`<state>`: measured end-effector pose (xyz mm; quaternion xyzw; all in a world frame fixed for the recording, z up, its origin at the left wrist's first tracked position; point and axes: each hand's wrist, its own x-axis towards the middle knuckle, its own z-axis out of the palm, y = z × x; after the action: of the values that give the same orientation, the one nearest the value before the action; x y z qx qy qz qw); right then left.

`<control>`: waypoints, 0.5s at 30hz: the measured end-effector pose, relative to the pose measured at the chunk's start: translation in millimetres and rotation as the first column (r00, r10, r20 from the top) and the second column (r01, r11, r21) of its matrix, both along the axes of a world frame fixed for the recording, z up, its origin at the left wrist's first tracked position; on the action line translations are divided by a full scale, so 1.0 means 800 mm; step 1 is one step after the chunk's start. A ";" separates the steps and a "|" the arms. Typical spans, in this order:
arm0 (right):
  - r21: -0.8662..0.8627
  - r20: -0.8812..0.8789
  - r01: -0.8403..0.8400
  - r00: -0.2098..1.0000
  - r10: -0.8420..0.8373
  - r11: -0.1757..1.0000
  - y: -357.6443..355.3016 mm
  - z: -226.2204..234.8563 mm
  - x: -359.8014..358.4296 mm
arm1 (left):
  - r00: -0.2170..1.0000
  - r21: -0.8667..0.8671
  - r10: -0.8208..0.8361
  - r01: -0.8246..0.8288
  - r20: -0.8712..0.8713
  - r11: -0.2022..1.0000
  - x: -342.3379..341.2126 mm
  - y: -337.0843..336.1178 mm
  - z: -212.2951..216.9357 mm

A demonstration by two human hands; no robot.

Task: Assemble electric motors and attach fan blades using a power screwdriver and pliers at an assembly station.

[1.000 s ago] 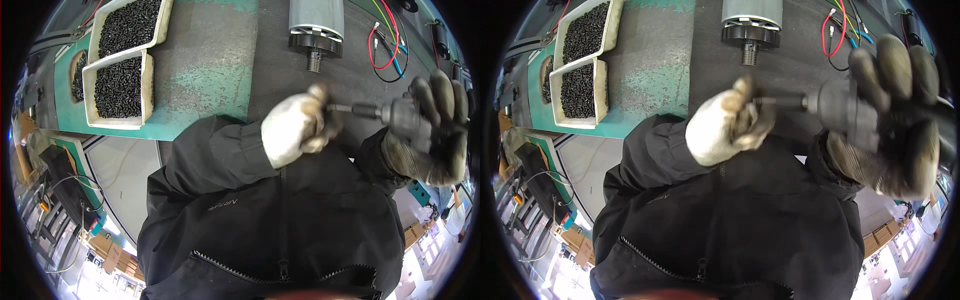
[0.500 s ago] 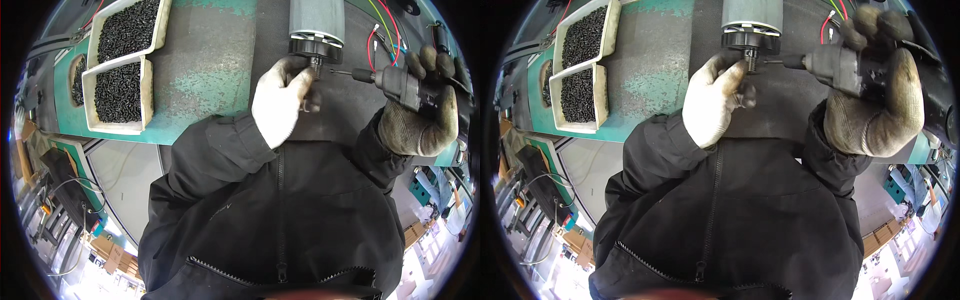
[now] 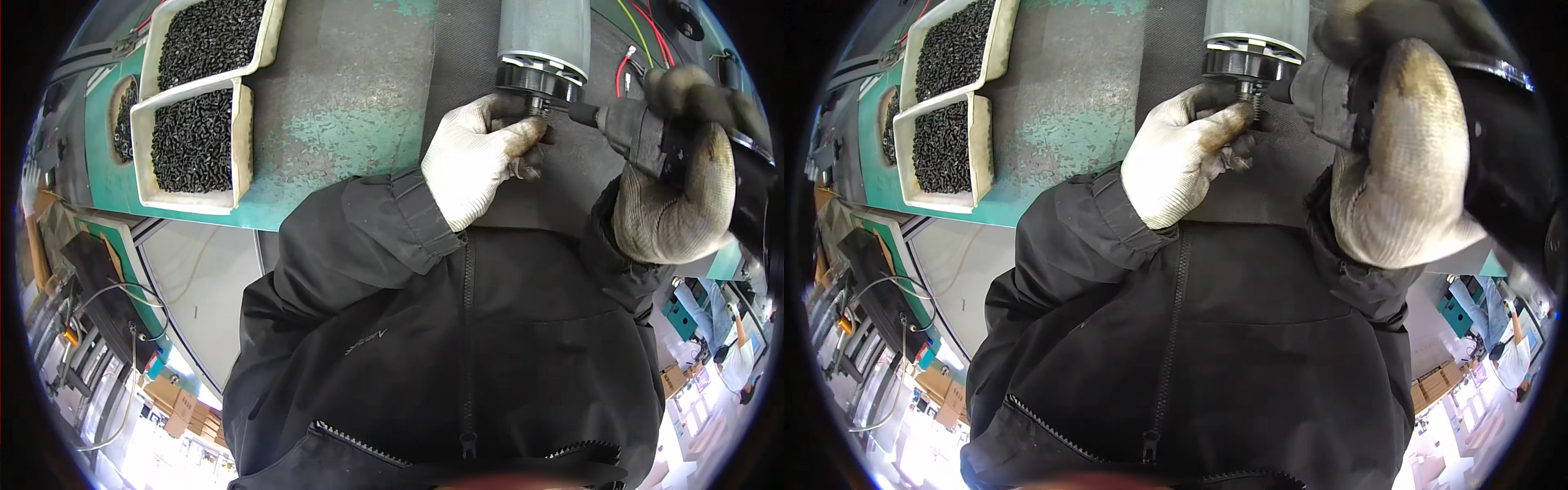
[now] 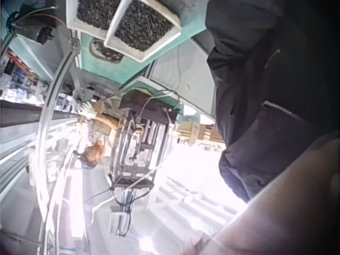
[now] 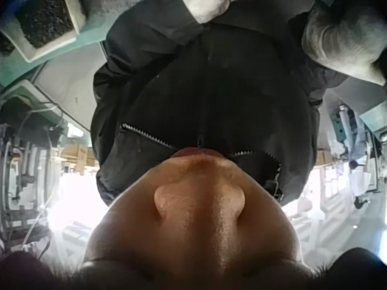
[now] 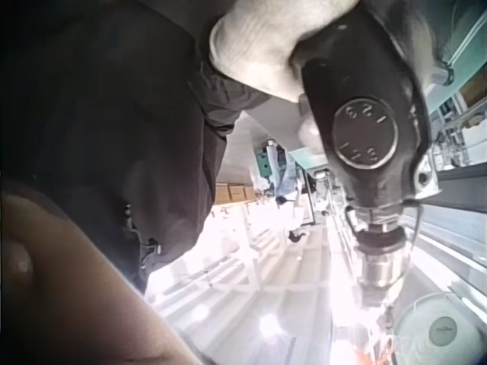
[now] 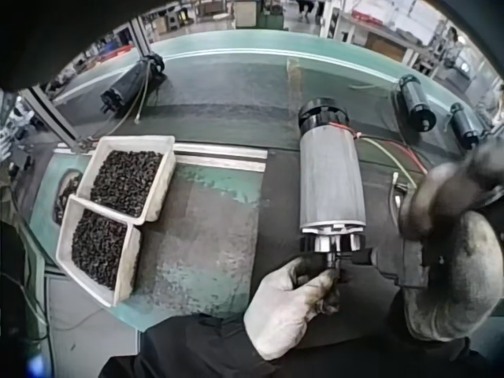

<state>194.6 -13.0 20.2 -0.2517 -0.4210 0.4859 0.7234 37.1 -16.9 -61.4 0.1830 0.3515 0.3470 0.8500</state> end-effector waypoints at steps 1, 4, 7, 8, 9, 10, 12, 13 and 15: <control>0.055 0.208 0.034 0.977 -0.045 0.998 0.005 -0.002 0.009 | 1.000 0.009 0.005 -0.005 0.005 1.000 -0.002 0.000 0.001; 0.163 0.354 0.126 0.918 -0.177 0.979 0.012 -0.008 -0.001 | 1.000 0.013 0.020 -0.020 0.021 1.000 -0.001 -0.001 0.002; 0.067 0.133 0.010 0.991 -0.019 0.998 0.020 -0.004 0.002 | 0.990 -0.063 0.086 -0.079 0.116 0.995 -0.003 -0.005 -0.001; 0.035 0.089 0.013 0.996 -0.017 0.999 0.010 0.003 0.009 | 0.970 -0.143 0.138 -0.110 0.202 0.984 -0.004 -0.007 -0.001; 0.023 0.046 0.021 0.999 -0.022 1.000 0.002 0.009 0.016 | 0.929 -0.193 0.223 -0.171 0.296 0.966 -0.002 -0.010 0.003; 0.009 0.033 0.064 0.997 -0.065 0.998 -0.009 0.017 0.032 | 0.930 -0.182 0.237 -0.191 0.282 0.965 0.005 -0.011 0.005; -0.048 -0.042 0.031 0.999 -0.033 0.998 -0.001 0.006 0.053 | 0.856 -0.633 0.433 -0.173 0.282 0.754 -0.010 -0.013 -0.005; -0.075 0.010 0.148 0.989 -0.147 0.986 -0.025 0.035 0.079 | 0.860 -0.612 0.342 -0.044 0.379 0.789 0.007 -0.010 0.004; -0.175 -0.007 0.140 0.990 -0.143 0.975 -0.004 -0.006 0.112 | 0.887 -0.560 0.342 -0.120 0.311 0.820 -0.015 -0.021 -0.003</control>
<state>284.1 -16.0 15.1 -0.3385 -0.3506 0.4705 0.7356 25.2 -33.5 -63.5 -0.1757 0.2727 0.3698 0.8706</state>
